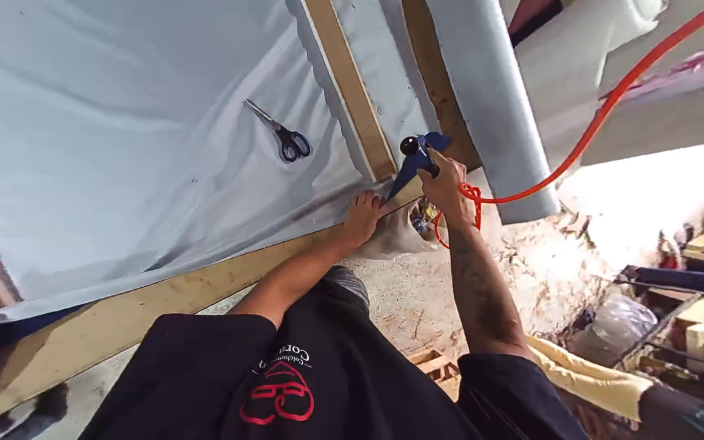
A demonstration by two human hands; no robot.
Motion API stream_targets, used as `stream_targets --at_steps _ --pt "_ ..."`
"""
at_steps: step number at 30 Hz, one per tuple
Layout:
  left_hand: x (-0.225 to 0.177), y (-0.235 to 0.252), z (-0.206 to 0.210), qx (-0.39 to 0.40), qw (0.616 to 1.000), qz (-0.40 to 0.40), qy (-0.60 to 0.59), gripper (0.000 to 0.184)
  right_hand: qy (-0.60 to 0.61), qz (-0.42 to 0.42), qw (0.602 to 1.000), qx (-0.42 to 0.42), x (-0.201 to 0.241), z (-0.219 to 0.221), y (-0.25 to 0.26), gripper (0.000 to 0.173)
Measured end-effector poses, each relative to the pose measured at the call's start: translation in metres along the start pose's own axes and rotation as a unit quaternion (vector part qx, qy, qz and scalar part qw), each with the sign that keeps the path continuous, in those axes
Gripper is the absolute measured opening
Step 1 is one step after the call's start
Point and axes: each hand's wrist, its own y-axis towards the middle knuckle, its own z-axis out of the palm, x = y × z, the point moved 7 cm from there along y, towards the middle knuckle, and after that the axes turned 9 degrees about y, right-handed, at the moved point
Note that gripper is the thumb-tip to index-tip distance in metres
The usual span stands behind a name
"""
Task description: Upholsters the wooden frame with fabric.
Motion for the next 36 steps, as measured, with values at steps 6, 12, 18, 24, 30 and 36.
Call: stream_targets --at_steps 6,12,18,24,30,36 --pt "-0.018 0.023 0.005 0.031 0.993 -0.109 -0.027 0.031 -0.028 -0.069 0.996 0.043 -0.029 0.016 0.121 0.054" --pt "-0.035 0.030 0.003 0.005 0.976 -0.192 -0.105 0.037 0.023 -0.082 0.996 -0.002 -0.036 0.026 0.159 0.041" --pt "-0.036 0.022 0.008 -0.065 0.969 -0.200 -0.127 0.030 0.182 0.133 0.964 0.143 -0.091 0.060 0.013 0.083" --pt "-0.043 0.026 0.012 0.002 0.977 -0.189 -0.100 0.032 0.451 0.223 0.851 0.150 -0.114 0.115 0.016 0.049" --pt "-0.002 0.084 -0.064 -0.191 0.926 -0.322 -0.047 0.080 0.384 0.267 0.884 0.016 -0.140 0.077 0.051 0.055" --pt "0.045 0.153 -0.036 -0.219 0.904 -0.363 -0.060 0.125 0.319 0.238 0.917 -0.008 -0.156 0.056 0.091 0.055"
